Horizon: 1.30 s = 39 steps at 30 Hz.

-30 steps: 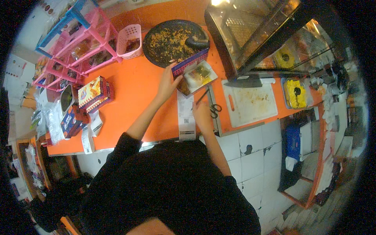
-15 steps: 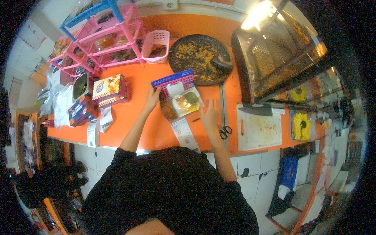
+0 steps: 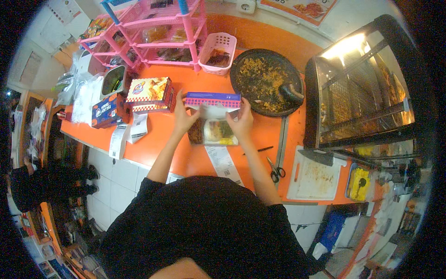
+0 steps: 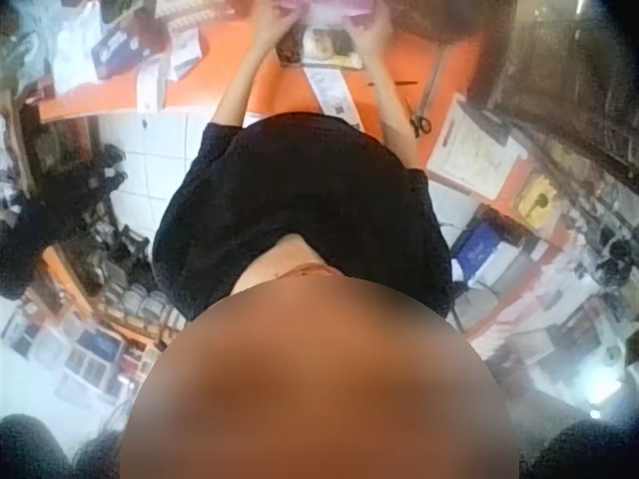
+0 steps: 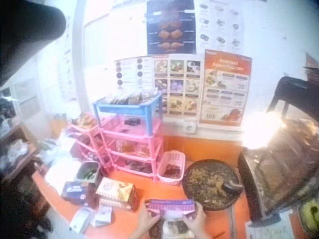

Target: The person assembles multiple food orders at a counter. They place buns and fried chicken into boxes, add condiment packets, and close the boxes. The person also handles receipts and places them into the boxes.

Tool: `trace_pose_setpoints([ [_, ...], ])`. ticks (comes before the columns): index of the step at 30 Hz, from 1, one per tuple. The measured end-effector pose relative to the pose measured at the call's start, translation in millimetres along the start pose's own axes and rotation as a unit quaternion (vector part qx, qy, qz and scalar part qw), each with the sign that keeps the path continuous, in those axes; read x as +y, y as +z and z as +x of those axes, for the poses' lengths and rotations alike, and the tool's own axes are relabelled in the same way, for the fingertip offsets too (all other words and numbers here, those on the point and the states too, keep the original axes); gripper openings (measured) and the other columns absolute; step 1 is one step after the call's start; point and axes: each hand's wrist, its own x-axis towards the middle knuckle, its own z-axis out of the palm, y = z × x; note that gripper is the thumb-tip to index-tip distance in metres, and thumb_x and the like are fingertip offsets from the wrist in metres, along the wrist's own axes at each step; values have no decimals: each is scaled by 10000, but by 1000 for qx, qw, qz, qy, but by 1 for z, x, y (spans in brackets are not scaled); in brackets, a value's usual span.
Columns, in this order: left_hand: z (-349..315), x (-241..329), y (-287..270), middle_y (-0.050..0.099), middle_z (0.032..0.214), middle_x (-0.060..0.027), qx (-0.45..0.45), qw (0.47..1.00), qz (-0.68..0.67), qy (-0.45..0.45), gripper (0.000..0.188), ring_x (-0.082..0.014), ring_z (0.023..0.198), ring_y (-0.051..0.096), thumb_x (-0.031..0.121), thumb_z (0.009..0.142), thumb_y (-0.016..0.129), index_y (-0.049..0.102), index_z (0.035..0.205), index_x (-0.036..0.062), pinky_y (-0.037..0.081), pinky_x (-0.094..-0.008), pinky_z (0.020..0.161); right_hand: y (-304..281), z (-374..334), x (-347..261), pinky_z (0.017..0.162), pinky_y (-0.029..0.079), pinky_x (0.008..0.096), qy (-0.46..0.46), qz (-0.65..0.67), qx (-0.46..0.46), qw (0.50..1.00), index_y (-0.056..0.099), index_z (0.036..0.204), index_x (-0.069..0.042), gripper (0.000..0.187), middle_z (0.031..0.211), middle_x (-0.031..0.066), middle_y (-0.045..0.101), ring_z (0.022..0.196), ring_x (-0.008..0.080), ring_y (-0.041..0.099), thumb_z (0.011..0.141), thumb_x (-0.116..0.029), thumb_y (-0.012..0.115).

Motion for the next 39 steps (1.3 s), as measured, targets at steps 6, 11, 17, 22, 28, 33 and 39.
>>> trace_pose_setpoints([
  [6, -10, -10, -31, 611, 1097, -130, -75, 996, -28, -48, 466, -237, 1004, 630, -3, 858, 605, 488, 1308, 28, 545, -353, 825, -30, -3, -7, 913, 521, 355, 8, 10, -50, 999, 382, 1394, -35, 560, 1241, 195, 600, 1090, 263, 637, 865, 24, 556],
  [11, -12, -30, -32, 579, 1029, -132, -79, 976, 186, 82, 290, -313, 952, 627, -29, 815, 609, 594, 1098, 36, 545, -393, 775, -32, -1, 2, 818, 532, 423, -82, -270, -48, 958, 563, 1149, -47, 382, 1141, 165, 638, 1041, 349, 630, 775, -13, 635],
  [17, -35, -53, -50, 557, 1072, -101, -159, 942, 216, 202, 458, -314, 963, 595, 15, 750, 643, 607, 1187, 146, 524, -407, 798, -58, -12, 35, 825, 529, 419, -307, -366, -139, 868, 543, 1146, -84, 356, 1219, 114, 606, 1051, 325, 622, 794, -45, 583],
  [22, -48, -39, -61, 532, 1193, -115, -227, 873, 364, 230, 566, -301, 1072, 564, 28, 811, 601, 572, 1331, 252, 503, -394, 883, -77, -11, 25, 927, 505, 418, -331, -408, -249, 814, 508, 1261, -107, 491, 1361, 123, 513, 1190, 338, 553, 783, -40, 600],
  [28, -58, -2, -54, 464, 1362, -233, -259, 949, 179, -28, 463, -344, 1175, 557, 196, 942, 539, 507, 1400, 131, 484, -403, 963, -81, -29, -21, 1090, 373, 435, -138, -351, -358, 854, 319, 1484, -84, 723, 1503, 233, 339, 1387, 364, 354, 863, -229, 661],
  [33, -59, 16, -40, 447, 1354, -308, -269, 928, 29, -256, 597, -387, 1252, 496, 383, 968, 538, 432, 1401, -15, 456, -415, 1008, -67, -33, -24, 1114, 330, 392, 155, -106, -337, 922, 195, 1547, -100, 704, 1559, 219, 274, 1423, 315, 323, 990, -345, 549],
  [39, -84, 3, -30, 303, 1482, -280, -251, 953, 58, -162, 654, -362, 1348, 376, 333, 965, 577, 317, 1467, 4, 360, -412, 1091, -53, -53, -5, 1129, 293, 374, 161, -95, -295, 937, 162, 1553, -86, 643, 1567, 222, 253, 1425, 324, 320, 1021, -303, 450],
])
